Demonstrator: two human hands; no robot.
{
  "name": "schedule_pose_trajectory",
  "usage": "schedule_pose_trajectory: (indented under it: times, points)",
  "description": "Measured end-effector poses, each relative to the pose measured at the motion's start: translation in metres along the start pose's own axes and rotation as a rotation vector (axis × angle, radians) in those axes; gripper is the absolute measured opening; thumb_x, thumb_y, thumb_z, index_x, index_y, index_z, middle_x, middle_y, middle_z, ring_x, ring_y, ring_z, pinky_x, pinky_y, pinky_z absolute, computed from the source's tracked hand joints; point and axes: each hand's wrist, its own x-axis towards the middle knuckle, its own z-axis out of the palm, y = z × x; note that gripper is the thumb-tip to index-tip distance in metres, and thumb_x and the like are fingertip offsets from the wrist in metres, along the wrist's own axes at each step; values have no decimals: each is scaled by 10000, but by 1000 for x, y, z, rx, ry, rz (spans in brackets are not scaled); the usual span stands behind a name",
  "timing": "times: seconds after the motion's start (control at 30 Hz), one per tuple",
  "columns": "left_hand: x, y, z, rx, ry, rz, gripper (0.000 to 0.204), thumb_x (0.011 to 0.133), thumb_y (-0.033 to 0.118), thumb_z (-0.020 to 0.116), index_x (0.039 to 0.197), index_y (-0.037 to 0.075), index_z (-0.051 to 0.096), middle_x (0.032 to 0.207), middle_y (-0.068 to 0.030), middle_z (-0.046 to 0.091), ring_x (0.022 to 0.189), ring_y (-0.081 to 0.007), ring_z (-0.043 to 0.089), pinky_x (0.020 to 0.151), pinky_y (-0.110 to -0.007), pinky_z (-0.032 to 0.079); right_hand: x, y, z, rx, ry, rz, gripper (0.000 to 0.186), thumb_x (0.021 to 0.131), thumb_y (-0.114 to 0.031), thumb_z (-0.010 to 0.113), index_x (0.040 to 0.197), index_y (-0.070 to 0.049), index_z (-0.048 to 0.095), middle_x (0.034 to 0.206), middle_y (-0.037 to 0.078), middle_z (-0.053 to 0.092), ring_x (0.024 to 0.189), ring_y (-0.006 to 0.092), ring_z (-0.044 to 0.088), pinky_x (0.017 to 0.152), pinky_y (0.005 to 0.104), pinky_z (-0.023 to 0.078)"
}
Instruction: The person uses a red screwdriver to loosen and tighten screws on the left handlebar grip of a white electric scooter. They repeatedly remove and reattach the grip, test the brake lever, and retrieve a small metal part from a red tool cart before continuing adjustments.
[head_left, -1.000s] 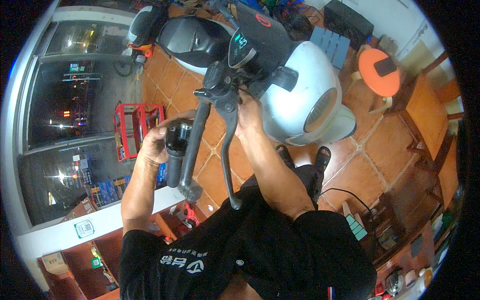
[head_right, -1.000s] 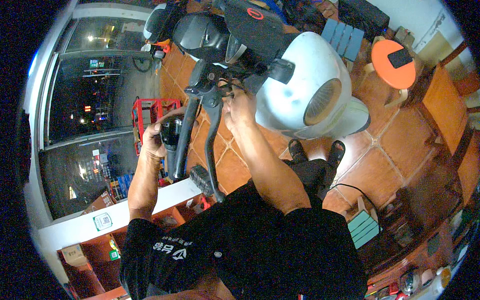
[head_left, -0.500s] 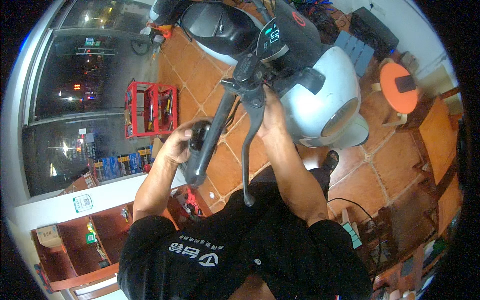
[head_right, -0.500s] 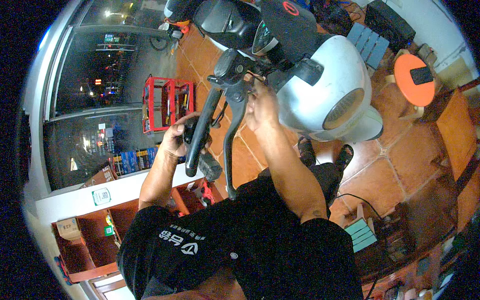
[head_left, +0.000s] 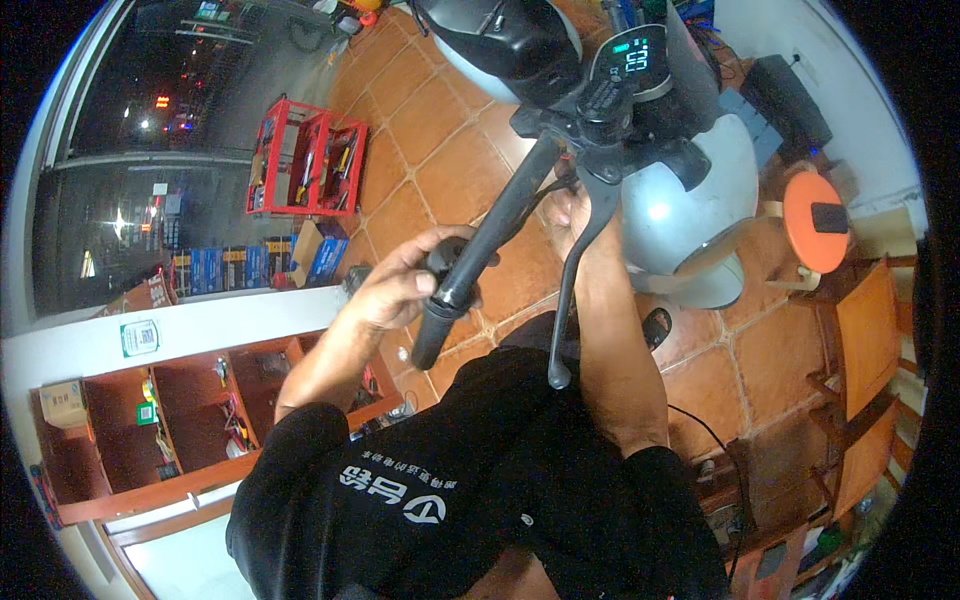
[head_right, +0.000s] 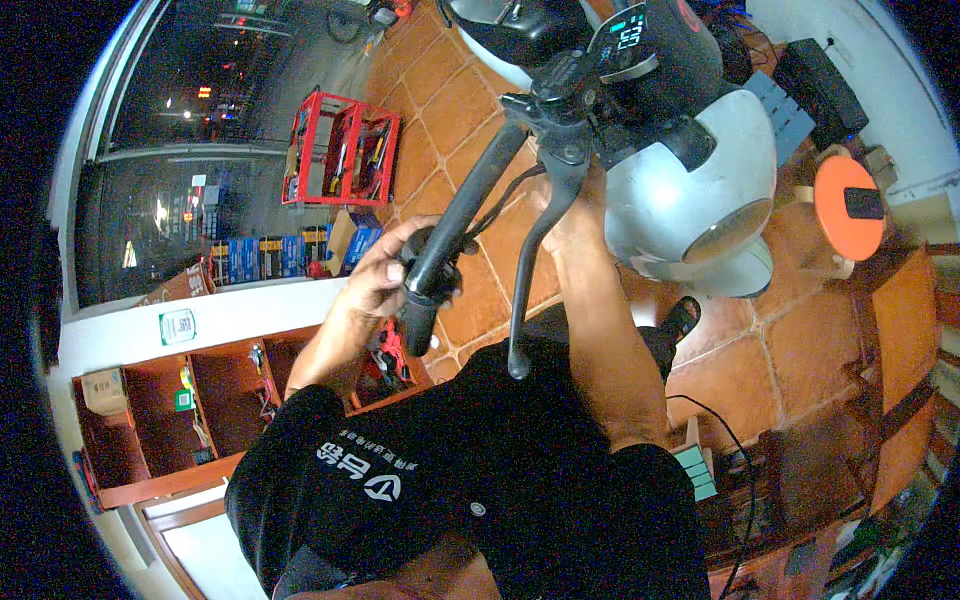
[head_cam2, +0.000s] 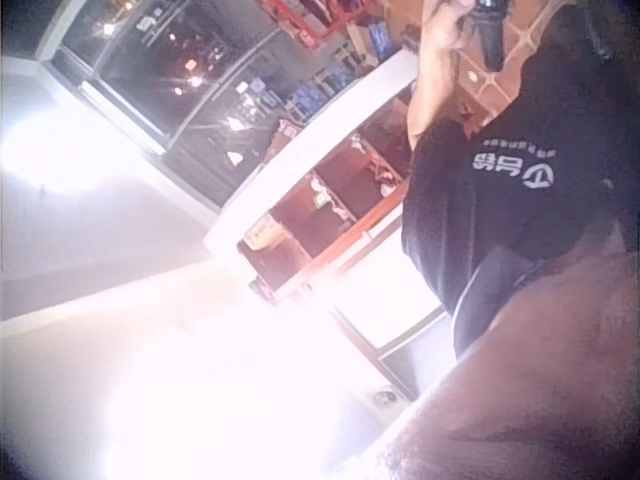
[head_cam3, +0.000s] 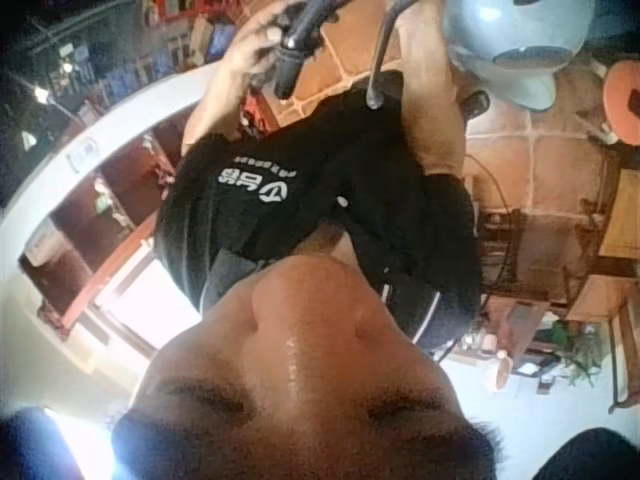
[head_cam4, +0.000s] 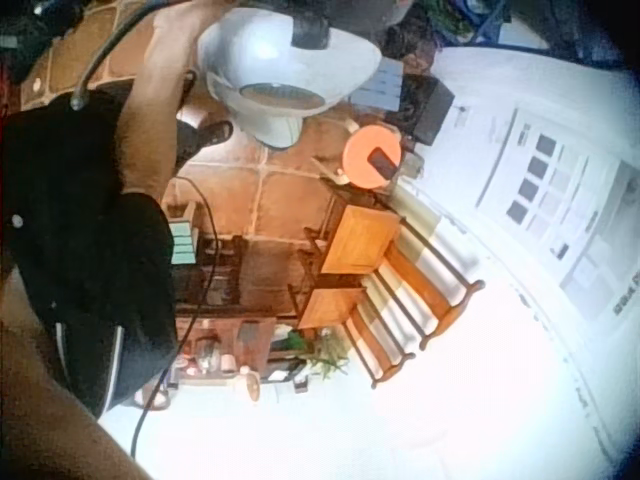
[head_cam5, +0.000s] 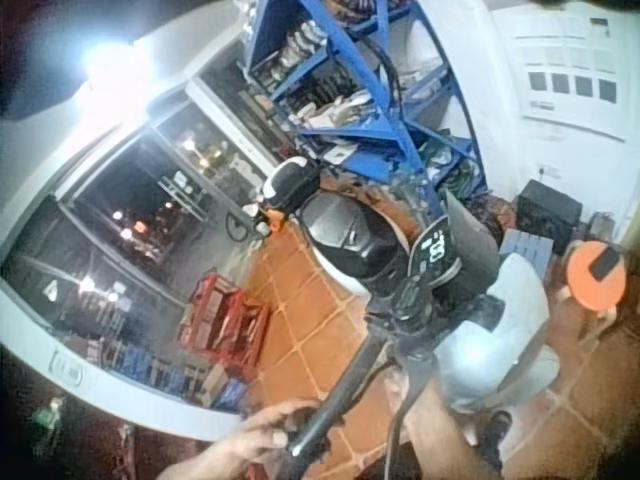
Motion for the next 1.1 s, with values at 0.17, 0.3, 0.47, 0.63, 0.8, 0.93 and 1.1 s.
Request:
schedule_pose_trajectory:
  times: [0.17, 0.3, 0.47, 0.63, 0.8, 0.93, 1.1]
  points:
    - [-7, -33, 5, -128, 40, 130, 834, 726, 374, 703, 1368, 8, 318, 1291, -274, 447, 952, -364, 611, 776, -443, 529, -2, 6, 7, 29, 58, 44, 130, 872, -95, 550, 995, -60, 530, 843, 79, 585, 486, 69, 454, 344, 177, 285]
    - [-5, -67, 3, -100, 23, 227, 729, 771, 283, 655, 1369, 23, 330, 1305, -258, 451, 1014, -339, 592, 880, -435, 473, -10, -2, 16, -199, 187, 131, 142, 960, -226, 461, 947, -87, 490, 764, 29, 487, 465, 68, 341, 381, 196, 250]
    - [-6, -76, 12, -418, 12, 202, 775, 751, 329, 666, 1385, 51, 319, 1257, -251, 489, 965, -351, 609, 807, -420, 519, -21, -2, 6, -491, 89, 136, 195, 988, -259, 410, 968, -90, 505, 752, 20, 461, 478, 61, 315, 405, 204, 244]
    - [-8, -58, 18, -606, 31, 129, 789, 762, 427, 650, 1368, 36, 328, 1169, -248, 543, 863, -353, 647, 683, -400, 579, -19, -6, 18, -560, 100, 110, 254, 998, -287, 376, 956, -78, 513, 718, 19, 472, 456, 58, 315, 390, 208, 233]
    - [-3, -32, 17, -357, 123, 98, 884, 701, 504, 703, 1316, -23, 351, 1049, -222, 580, 696, -309, 660, 546, -349, 586, -4, 5, 17, -456, 113, 91, 329, 1008, -330, 301, 893, -98, 505, 593, -18, 417, 401, 61, 303, 360, 216, 219]
    - [1, -30, 12, -209, 74, 165, 896, 688, 483, 718, 1308, -47, 346, 1065, -225, 585, 718, -308, 668, 562, -354, 588, -10, 4, 21, -416, 46, 59, 328, 1007, -330, 294, 898, -97, 498, 583, -26, 388, 394, 60, 309, 352, 208, 229]
    - [1, -21, 10, -281, 24, 120, 916, 684, 488, 723, 1309, -67, 348, 1051, -250, 585, 696, -301, 672, 568, -346, 579, -12, 5, 18, -353, -10, 53, 305, 1002, -336, 326, 911, -102, 499, 585, -26, 397, 410, 61, 331, 356, 197, 246]
